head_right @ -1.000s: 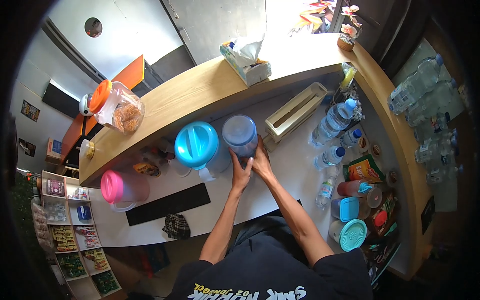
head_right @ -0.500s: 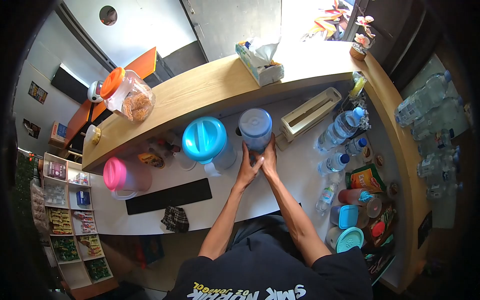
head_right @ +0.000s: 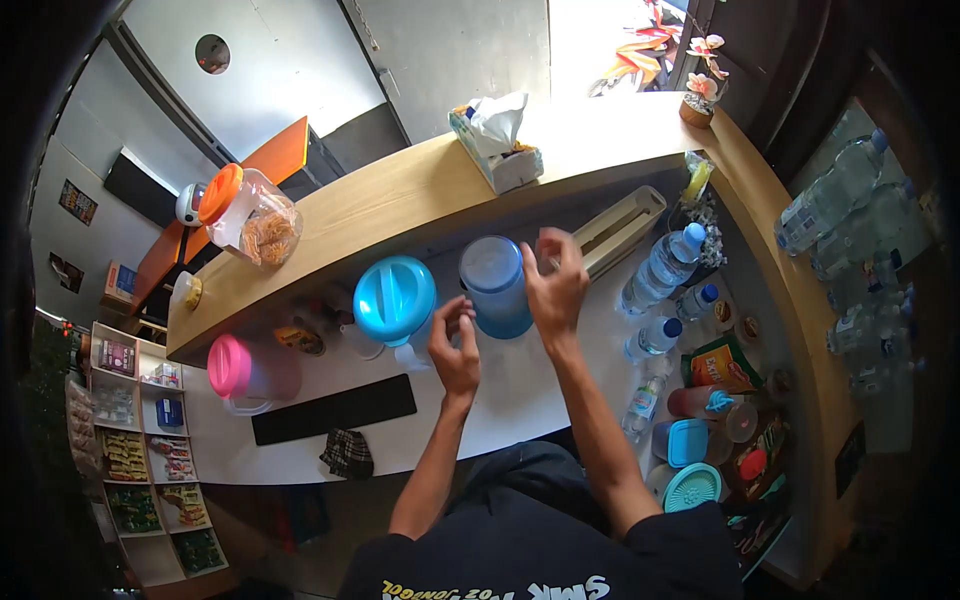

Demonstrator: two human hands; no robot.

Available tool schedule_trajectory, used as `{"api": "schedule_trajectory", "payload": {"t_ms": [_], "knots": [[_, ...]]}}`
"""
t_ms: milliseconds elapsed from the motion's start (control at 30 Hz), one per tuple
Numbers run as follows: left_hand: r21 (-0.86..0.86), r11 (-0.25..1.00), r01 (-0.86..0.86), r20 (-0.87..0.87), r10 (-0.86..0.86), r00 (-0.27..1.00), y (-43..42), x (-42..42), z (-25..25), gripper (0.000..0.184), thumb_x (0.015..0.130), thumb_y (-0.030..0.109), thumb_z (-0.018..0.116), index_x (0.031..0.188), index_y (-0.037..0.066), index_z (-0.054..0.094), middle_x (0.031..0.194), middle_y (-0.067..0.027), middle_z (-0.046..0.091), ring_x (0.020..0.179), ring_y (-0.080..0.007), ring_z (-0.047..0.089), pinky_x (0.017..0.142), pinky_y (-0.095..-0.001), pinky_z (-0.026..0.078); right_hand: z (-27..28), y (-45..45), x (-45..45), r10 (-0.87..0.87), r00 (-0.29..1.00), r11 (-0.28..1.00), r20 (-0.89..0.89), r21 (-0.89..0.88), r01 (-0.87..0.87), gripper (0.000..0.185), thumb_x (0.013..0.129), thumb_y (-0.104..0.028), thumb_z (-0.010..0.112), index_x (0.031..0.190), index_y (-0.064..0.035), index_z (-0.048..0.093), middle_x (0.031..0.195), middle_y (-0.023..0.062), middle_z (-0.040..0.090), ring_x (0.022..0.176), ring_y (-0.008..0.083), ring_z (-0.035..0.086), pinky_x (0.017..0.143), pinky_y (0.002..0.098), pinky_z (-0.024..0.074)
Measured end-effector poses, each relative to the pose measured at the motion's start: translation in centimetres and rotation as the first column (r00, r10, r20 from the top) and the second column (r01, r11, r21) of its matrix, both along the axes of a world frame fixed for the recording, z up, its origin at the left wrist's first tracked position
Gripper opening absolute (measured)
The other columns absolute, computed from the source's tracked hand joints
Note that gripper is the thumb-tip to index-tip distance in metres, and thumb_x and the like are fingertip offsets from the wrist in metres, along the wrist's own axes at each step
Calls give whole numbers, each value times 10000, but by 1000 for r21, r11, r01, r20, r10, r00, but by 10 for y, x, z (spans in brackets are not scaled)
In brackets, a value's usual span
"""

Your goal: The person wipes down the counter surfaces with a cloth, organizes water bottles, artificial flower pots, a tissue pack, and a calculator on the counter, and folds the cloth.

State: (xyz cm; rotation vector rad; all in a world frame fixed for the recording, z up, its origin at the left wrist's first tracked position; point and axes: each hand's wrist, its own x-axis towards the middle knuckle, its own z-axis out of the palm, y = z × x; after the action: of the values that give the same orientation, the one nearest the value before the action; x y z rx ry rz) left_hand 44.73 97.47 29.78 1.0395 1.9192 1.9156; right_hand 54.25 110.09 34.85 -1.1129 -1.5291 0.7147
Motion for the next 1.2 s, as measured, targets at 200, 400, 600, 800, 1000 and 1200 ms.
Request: {"api": "schedule_trajectory", "payload": {"t_ms": [200, 400, 600, 800, 1000, 1200], "knots": [[143, 974, 176, 59, -186, 981, 100, -39, 56, 412, 959, 99, 541, 1349, -35, 543, 1294, -218, 636, 1208, -297, 617, 1047, -374, 461, 20, 86, -59, -104, 961, 956, 257, 291, 26, 928, 725, -331, 876, 1415, 52, 389, 1393, 277, 456, 1283, 432, 455, 1050, 488, 434], [-73, 904, 420, 305, -381, 873, 163, -70, 65, 621, 980, 242, 565, 1478, -79, 375, 1479, -254, 476, 1377, -299, 475, 1132, -354, 371, 14, 114, -78, -80, 955, 965, 286, 263, 2, 923, 712, -289, 865, 1407, 85, 387, 1338, 294, 466, 1213, 446, 505, 1021, 505, 457], [-3, 958, 287, 356, -268, 895, 148, -49, 53, 777, 981, 291, 594, 1543, -92, 218, 1547, -288, 370, 1388, -304, 453, 1109, -360, 390, 15, 119, -49, 74, 977, 969, 200, 219, -118, 855, 700, -270, 873, 1376, 73, 476, 1217, 251, 567, 1111, 388, 604, 952, 450, 520], [182, 980, 79, 298, -132, 945, 108, -39, 71, 943, 925, 260, 750, 1573, -48, 138, 1577, -302, 292, 1357, -323, 483, 1059, -358, 481, 24, 78, 19, 306, 952, 950, 16, 65, -306, 808, 672, -176, 888, 1366, 14, 521, 1311, 197, 557, 1224, 339, 575, 1042, 446, 515], [-43, 993, 109, 164, -100, 981, 18, -11, 80, 896, 888, 281, 790, 1572, 33, 267, 1578, -230, 339, 1317, -312, 519, 984, -367, 541, 13, 2, 101, 445, 887, 884, -125, -100, -457, 816, 673, -127, 878, 1382, 9, 498, 1349, 154, 531, 1277, 284, 543, 1087, 498, 481], [-88, 982, 165, 430, -112, 896, -97, 34, 34, 775, 857, -3, 778, 1521, 43, 380, 1443, -101, 509, 1275, -238, 545, 993, -357, 520, -19, -65, 142, 701, 677, 626, -221, -263, -734, 869, 658, -103, 840, 1422, 19, 444, 1375, 138, 523, 1333, 274, 499, 1140, 478, 416]]}}
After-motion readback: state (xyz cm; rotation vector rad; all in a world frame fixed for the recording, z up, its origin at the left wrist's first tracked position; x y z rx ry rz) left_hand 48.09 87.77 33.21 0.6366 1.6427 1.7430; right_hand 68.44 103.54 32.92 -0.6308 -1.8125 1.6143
